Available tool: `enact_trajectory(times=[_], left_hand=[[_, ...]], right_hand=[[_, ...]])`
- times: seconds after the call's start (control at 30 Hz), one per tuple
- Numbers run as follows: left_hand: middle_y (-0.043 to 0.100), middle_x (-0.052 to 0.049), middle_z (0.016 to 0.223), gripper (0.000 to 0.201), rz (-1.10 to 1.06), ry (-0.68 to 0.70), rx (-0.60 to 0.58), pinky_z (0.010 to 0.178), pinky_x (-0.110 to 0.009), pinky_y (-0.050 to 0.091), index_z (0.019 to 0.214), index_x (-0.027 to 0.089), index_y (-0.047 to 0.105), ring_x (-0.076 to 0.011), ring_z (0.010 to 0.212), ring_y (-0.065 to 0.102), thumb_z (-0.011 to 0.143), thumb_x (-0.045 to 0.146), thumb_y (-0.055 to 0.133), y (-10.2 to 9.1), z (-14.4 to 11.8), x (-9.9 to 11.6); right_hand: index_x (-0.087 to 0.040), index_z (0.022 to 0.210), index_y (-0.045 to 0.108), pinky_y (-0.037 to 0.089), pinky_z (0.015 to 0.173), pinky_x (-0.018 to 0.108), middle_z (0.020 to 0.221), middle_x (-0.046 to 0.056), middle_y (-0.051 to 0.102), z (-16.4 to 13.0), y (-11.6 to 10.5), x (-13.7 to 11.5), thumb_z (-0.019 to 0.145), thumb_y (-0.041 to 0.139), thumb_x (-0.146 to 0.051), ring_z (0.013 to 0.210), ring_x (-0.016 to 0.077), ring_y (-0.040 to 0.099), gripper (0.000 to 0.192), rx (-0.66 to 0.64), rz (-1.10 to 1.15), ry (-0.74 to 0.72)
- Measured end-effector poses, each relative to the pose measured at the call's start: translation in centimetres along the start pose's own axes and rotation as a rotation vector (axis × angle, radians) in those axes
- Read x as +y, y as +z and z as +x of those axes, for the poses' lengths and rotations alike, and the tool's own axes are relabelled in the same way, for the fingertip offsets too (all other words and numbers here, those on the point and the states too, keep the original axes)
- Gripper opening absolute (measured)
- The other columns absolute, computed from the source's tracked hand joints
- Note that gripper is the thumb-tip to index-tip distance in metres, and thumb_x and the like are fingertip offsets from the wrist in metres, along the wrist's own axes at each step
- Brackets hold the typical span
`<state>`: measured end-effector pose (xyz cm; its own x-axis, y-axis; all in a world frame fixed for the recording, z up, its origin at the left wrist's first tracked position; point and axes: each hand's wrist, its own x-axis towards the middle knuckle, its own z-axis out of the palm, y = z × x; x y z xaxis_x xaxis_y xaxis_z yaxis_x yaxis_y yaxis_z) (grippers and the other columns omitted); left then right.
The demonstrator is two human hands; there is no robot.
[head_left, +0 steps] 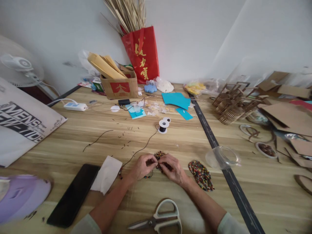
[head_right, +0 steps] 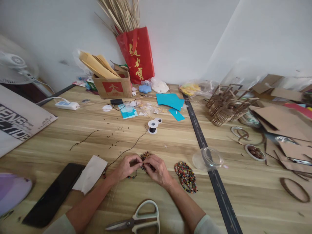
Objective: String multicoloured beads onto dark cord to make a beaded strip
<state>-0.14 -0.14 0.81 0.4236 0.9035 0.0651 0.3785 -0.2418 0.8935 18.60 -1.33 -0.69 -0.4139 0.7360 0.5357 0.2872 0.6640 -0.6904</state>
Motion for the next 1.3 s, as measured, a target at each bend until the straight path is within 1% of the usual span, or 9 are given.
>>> enact_trajectory(times=[0.1, 0.37, 0.6, 0.77, 0.97, 1.3], left_hand=[[0.066, -0.003, 0.071, 0.007, -0.004, 0.003, -0.001, 0.067, -0.023, 0.044, 0.072, 0.015, 0.064, -0.0152, 0.070, 0.059, 0.076, 0.017, 0.059, 0.00, 0.01, -0.03], [0.066, -0.003, 0.070, 0.009, 0.014, 0.043, 0.016, 0.069, -0.023, 0.044, 0.071, 0.015, 0.065, -0.0149, 0.069, 0.059, 0.076, 0.016, 0.058, 0.06, 0.05, -0.10], [0.068, -0.002, 0.070, 0.009, 0.010, 0.018, 0.007, 0.069, -0.023, 0.045, 0.071, 0.016, 0.065, -0.0150, 0.069, 0.060, 0.076, 0.016, 0.058, -0.02, 0.06, 0.36], [0.068, -0.003, 0.071, 0.008, -0.001, 0.021, 0.011, 0.070, -0.024, 0.045, 0.071, 0.016, 0.065, -0.0158, 0.070, 0.060, 0.076, 0.017, 0.059, 0.03, 0.05, 0.19], [0.069, -0.003, 0.072, 0.009, -0.007, 0.006, 0.003, 0.070, -0.024, 0.045, 0.072, 0.015, 0.066, -0.0155, 0.070, 0.061, 0.076, 0.017, 0.059, 0.08, 0.02, 0.07], [0.069, -0.003, 0.072, 0.007, -0.002, 0.021, 0.003, 0.070, -0.024, 0.045, 0.072, 0.015, 0.067, -0.0161, 0.071, 0.061, 0.076, 0.017, 0.061, 0.03, -0.03, 0.19]], right_hand=[[-0.019, 0.095, 0.062, 0.052, 0.072, 0.030, 0.086, 0.009, 0.067, 0.03, -0.02, -0.05, 0.093, 0.052, -0.021, 0.081, 0.0185, 0.062, 0.011, -0.010, 0.004, 0.004], [-0.018, 0.092, 0.061, 0.050, 0.068, 0.028, 0.081, 0.008, 0.066, -0.14, 0.09, 0.10, 0.092, 0.053, -0.019, 0.075, 0.0171, 0.060, 0.008, 0.017, 0.000, -0.002], [-0.018, 0.091, 0.062, 0.050, 0.068, 0.029, 0.082, 0.008, 0.065, 0.15, -0.07, -0.20, 0.093, 0.051, -0.021, 0.077, 0.0176, 0.060, 0.011, 0.005, 0.010, -0.004], [-0.019, 0.092, 0.063, 0.051, 0.070, 0.030, 0.084, 0.009, 0.066, 0.16, -0.14, -0.33, 0.093, 0.052, -0.022, 0.079, 0.0184, 0.061, 0.012, 0.002, 0.013, 0.006], [-0.018, 0.092, 0.063, 0.050, 0.067, 0.029, 0.081, 0.008, 0.066, 0.11, -0.05, -0.20, 0.093, 0.053, -0.023, 0.075, 0.0178, 0.060, 0.011, 0.006, 0.001, 0.001], [-0.018, 0.092, 0.063, 0.050, 0.067, 0.029, 0.081, 0.008, 0.066, 0.09, 0.02, -0.13, 0.093, 0.053, -0.023, 0.076, 0.0175, 0.060, 0.011, 0.010, 0.001, -0.005]])
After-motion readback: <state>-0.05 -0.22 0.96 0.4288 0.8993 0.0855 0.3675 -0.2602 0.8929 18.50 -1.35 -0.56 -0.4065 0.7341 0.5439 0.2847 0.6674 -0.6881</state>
